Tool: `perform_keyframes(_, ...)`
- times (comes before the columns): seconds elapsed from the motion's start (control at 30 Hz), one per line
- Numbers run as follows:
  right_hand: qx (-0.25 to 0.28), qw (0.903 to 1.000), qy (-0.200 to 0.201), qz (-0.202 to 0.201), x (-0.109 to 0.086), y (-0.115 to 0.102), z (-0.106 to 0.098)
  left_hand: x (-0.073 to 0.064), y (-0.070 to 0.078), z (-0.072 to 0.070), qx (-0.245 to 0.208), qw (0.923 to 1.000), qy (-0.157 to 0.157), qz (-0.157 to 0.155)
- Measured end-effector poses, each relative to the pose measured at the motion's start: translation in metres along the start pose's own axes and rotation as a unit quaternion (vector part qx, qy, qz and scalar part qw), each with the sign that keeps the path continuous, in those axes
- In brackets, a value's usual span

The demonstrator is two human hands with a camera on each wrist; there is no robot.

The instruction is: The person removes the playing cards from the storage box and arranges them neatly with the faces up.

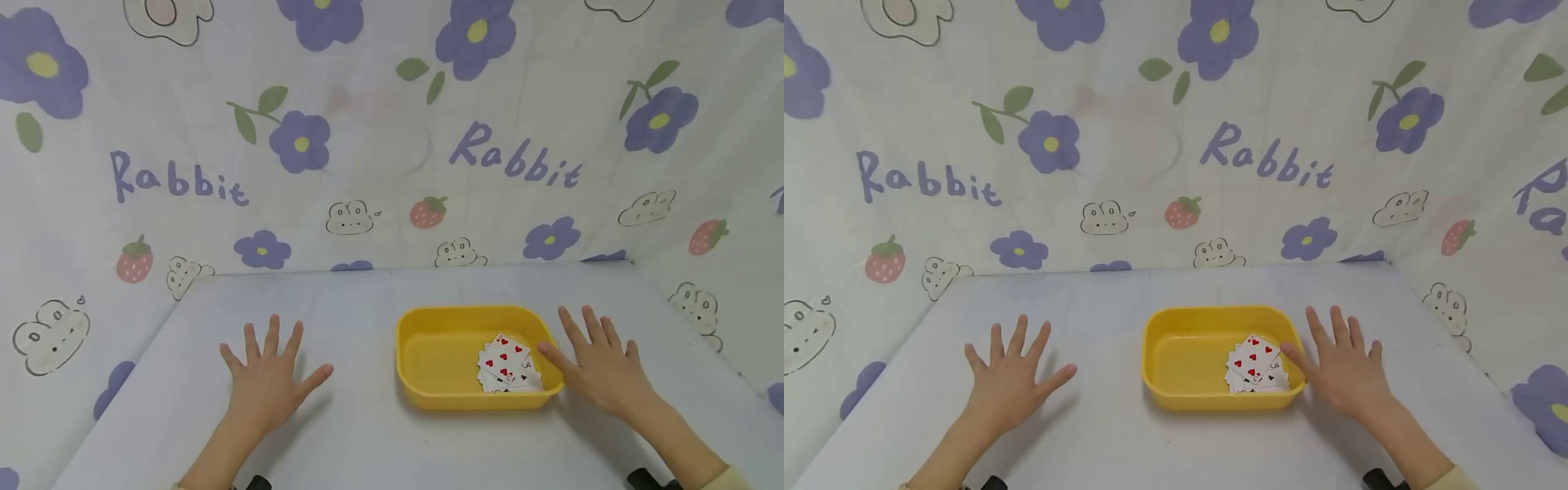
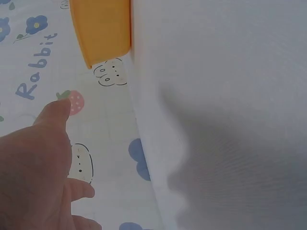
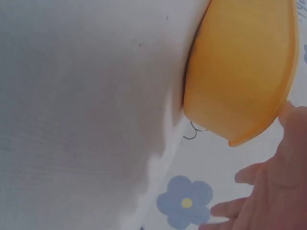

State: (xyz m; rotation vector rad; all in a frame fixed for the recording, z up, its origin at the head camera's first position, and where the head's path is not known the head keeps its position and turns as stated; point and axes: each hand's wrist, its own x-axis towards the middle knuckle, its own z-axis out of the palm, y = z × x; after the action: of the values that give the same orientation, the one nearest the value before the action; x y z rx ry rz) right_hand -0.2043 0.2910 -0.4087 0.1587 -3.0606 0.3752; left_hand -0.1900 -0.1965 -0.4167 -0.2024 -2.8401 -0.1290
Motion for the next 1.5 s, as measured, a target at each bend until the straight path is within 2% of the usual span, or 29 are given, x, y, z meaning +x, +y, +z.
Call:
perform_keyframes(0.2,0.06,0.9979,0.008,-0.023,0.003,-0.002,-0.007,0.003,0.003,-0.003,-0.001,1.0,0.0,0.001)
perform_keyframes(0.4,0.145,0.9867,0.057,-0.045,0.002,-0.005,-0.007,0.002,0.008,-0.006,-0.034,0.9994,-0.003,0.001)
perform_keyframes(0.53,0.199,0.9781,0.058,-0.021,0.003,-0.006,-0.006,-0.001,0.014,-0.005,-0.078,0.9968,0.002,0.017)
perform_keyframes(0.7,0.281,0.9588,0.019,0.038,0.008,-0.008,-0.003,-0.001,0.015,-0.005,-0.094,0.9926,0.013,0.076)
perform_keyframes(0.8,0.297,0.9533,0.015,0.053,0.011,-0.009,-0.003,0.002,0.014,-0.008,-0.108,0.9891,0.019,0.098)
perform_keyframes(1.0,0.324,0.9433,-0.002,0.073,0.017,-0.007,-0.001,0.006,0.017,-0.008,-0.16,0.9828,0.003,0.092)
perform_keyframes(1.17,0.332,0.9399,-0.01,0.079,0.019,-0.007,-0.002,0.013,0.026,-0.009,-0.17,0.9786,-0.004,0.116)
perform_keyframes(1.37,0.33,0.9387,-0.027,0.095,0.02,-0.006,-0.002,0.024,0.047,-0.009,-0.21,0.9671,0.008,0.144)
perform_keyframes(1.5,0.327,0.9383,-0.031,0.107,0.022,-0.004,-0.003,0.033,0.069,-0.009,-0.222,0.956,0.023,0.19)
